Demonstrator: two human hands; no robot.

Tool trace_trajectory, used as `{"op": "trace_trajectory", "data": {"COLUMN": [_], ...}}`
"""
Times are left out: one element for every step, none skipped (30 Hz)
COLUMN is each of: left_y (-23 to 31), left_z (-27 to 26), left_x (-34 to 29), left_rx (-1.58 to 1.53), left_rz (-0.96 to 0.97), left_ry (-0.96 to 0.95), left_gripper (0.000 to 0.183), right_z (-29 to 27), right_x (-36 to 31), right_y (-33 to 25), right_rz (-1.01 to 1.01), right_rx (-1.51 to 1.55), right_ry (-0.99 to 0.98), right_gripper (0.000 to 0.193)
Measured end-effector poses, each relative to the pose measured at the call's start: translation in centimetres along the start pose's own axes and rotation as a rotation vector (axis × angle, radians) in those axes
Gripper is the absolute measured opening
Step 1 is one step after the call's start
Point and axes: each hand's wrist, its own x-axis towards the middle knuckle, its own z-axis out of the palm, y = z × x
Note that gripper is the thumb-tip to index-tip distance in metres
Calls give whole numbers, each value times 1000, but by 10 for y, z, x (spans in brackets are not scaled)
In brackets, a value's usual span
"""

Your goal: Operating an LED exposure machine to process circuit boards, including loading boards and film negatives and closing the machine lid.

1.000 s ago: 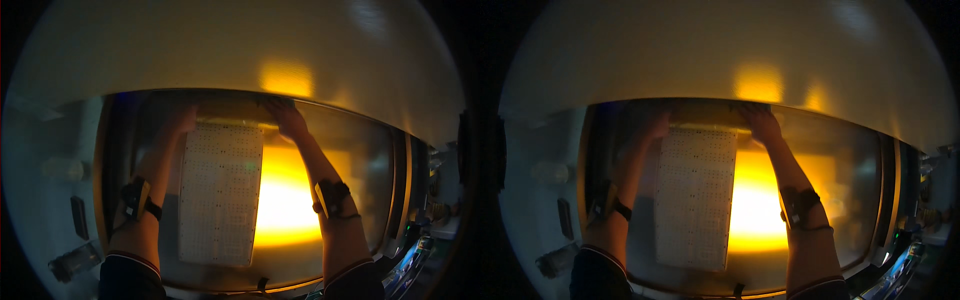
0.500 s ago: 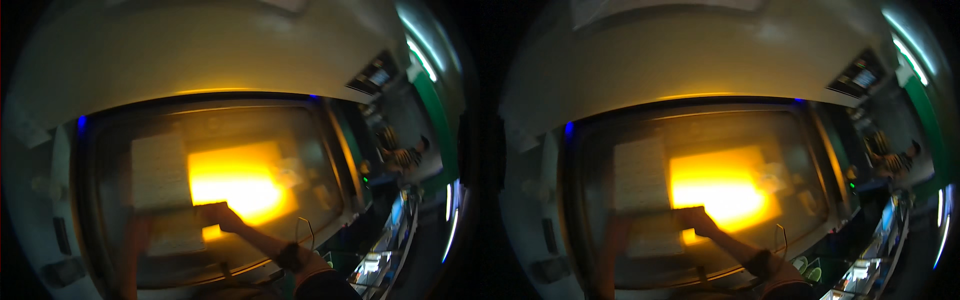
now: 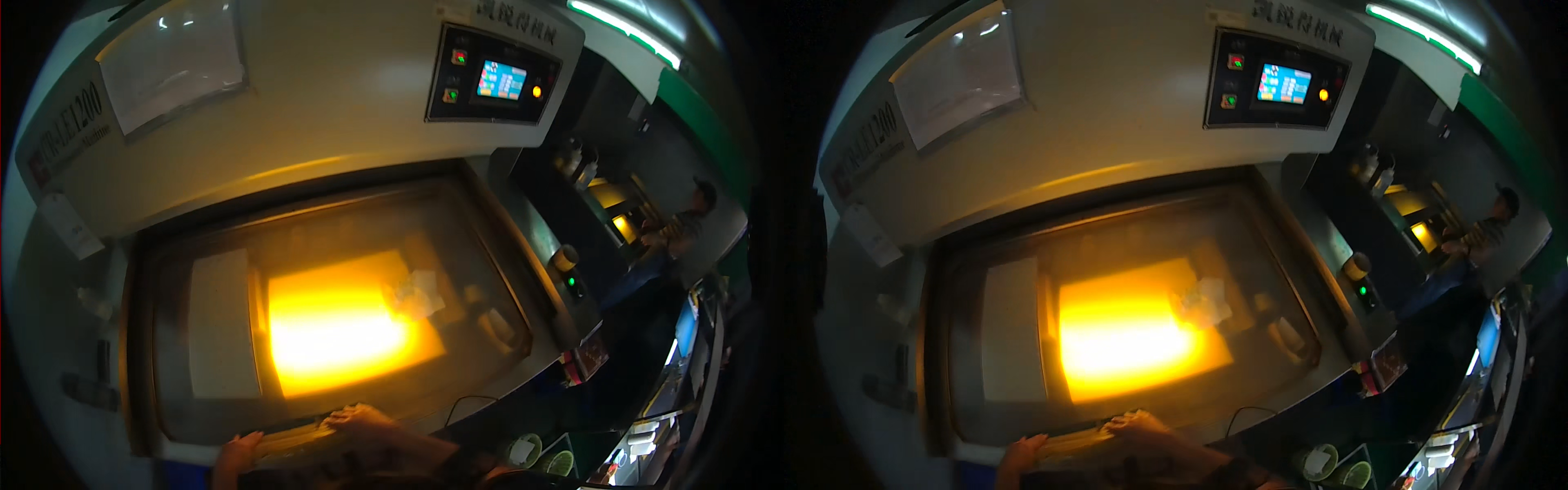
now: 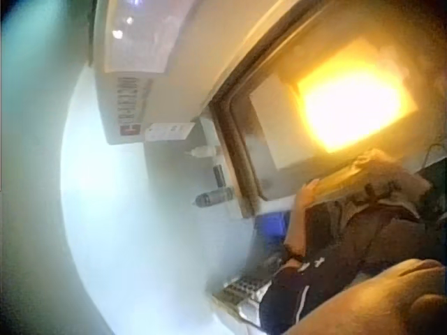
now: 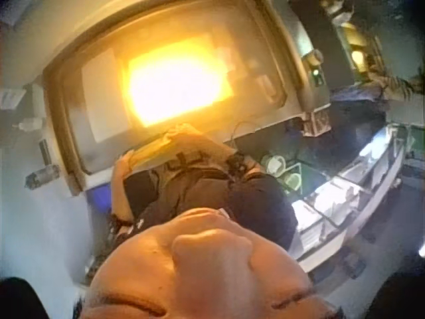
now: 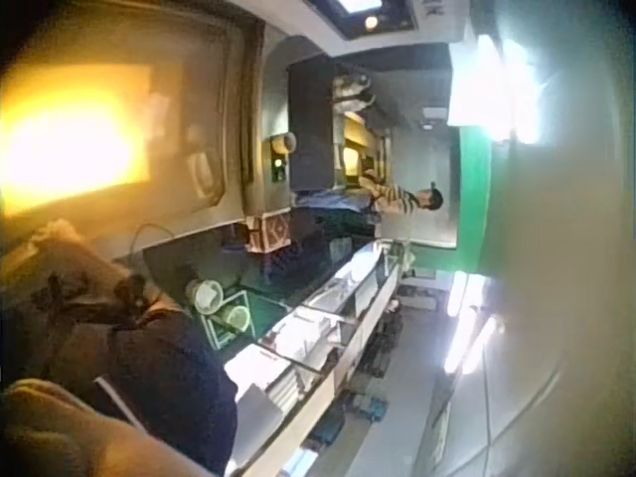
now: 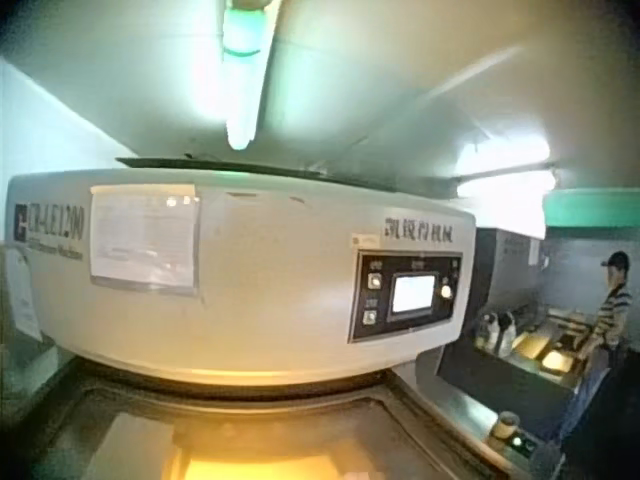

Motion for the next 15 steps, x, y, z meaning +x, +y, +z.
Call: {"op": "trace_trajectory", "data": {"left_y": [8,34,70,109,138,150,163,176,168,169,169,171,163,160,162], "left_z": [28,44,51,52,46,43,42,46,52,51,50,52,56,57,56], "left_x": [6,16,26,34,42,41,49,62,49,57,68,82,79,79,77], "left_rx": [-31,44,120,164,208,195,222,254,244,234,221,236,183,134,153], "left_rz": [73,-6,-76,-124,-170,-221,-204,-159,-244,-180,-113,-114,-145,-142,-167], "left_ry": [58,64,66,42,16,30,17,-2,5,-19,-40,-38,-77,-124,-128], "left_gripper": [66,67,68,68,68,68,68,68,68,69,70,70,72,74,74], "right_z": [-4,12,31,30,24,-15,-38,-32,-125,-114,-105,-77,-88,-96,-98], "right_x": [-27,-54,-84,-123,-167,-196,-244,-309,-310,-355,-409,-461,-443,-441,-444], "right_y": [22,65,115,149,184,220,256,302,265,302,331,368,346,343,342], "right_rz": [-76,-205,-324,-208,-217,101,443,851,1114,1441,1514,1542,1544,1646,1610], "right_rx": [-16,100,216,675,685,471,236,-89,-119,-29,-305,-486,-272,-241,-194], "right_ry": [52,195,339,309,300,407,520,813,499,745,651,646,756,616,761], "right_gripper": [63,57,52,62,62,55,49,58,71,82,89,100,110,112,108]}}
